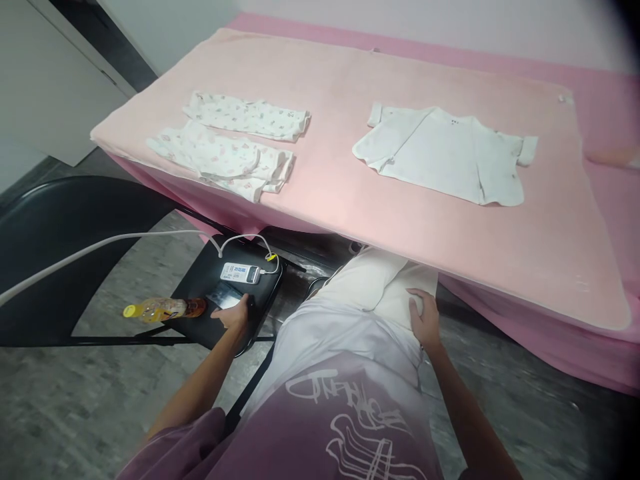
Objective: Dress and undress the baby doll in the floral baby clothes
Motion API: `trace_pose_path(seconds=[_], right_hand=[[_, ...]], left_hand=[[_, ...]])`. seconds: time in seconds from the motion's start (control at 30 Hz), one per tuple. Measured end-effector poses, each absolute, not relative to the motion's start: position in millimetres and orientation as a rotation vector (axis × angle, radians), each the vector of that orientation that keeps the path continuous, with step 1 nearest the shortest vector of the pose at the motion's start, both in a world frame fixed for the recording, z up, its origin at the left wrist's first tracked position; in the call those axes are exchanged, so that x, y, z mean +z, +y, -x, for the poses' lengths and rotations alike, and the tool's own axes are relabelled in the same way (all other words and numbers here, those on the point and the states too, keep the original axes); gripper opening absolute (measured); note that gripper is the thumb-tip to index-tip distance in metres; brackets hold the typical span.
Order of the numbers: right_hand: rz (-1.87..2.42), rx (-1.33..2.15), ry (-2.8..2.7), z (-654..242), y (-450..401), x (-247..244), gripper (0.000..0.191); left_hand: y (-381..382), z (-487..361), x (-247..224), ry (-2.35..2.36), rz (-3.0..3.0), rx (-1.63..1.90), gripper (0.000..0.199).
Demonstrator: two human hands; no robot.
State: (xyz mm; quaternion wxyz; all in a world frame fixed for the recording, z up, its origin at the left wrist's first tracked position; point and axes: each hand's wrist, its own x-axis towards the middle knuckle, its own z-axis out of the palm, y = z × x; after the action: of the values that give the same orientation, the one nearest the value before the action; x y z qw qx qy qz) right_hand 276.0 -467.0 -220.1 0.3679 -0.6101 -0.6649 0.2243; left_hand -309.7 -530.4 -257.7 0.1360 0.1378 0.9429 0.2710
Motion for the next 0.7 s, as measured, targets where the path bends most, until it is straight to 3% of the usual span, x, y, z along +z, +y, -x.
trace_pose_path(seconds=[0.13, 0.4, 0.7], right_hand=[[1.574, 0.580, -1.692, -275.4, -467.0, -219.8, 0.033], [1.558, 0.566, -1.666, -276.2, -467.9, -223.4, 0.030], [1.560, 0.564, -1.637, -275.9, -468.9, -223.4, 0.030]], left_hand=[[-539.3, 293.2, -255.2, 2.759, -0.247, 0.866, 0.094], [-536.9, 298.7, -259.4, 2.493, -0.800, 0.972, 0.096], [-534.1, 320.5, -273.7, 2.396, -1.022, 0.941, 0.106]])
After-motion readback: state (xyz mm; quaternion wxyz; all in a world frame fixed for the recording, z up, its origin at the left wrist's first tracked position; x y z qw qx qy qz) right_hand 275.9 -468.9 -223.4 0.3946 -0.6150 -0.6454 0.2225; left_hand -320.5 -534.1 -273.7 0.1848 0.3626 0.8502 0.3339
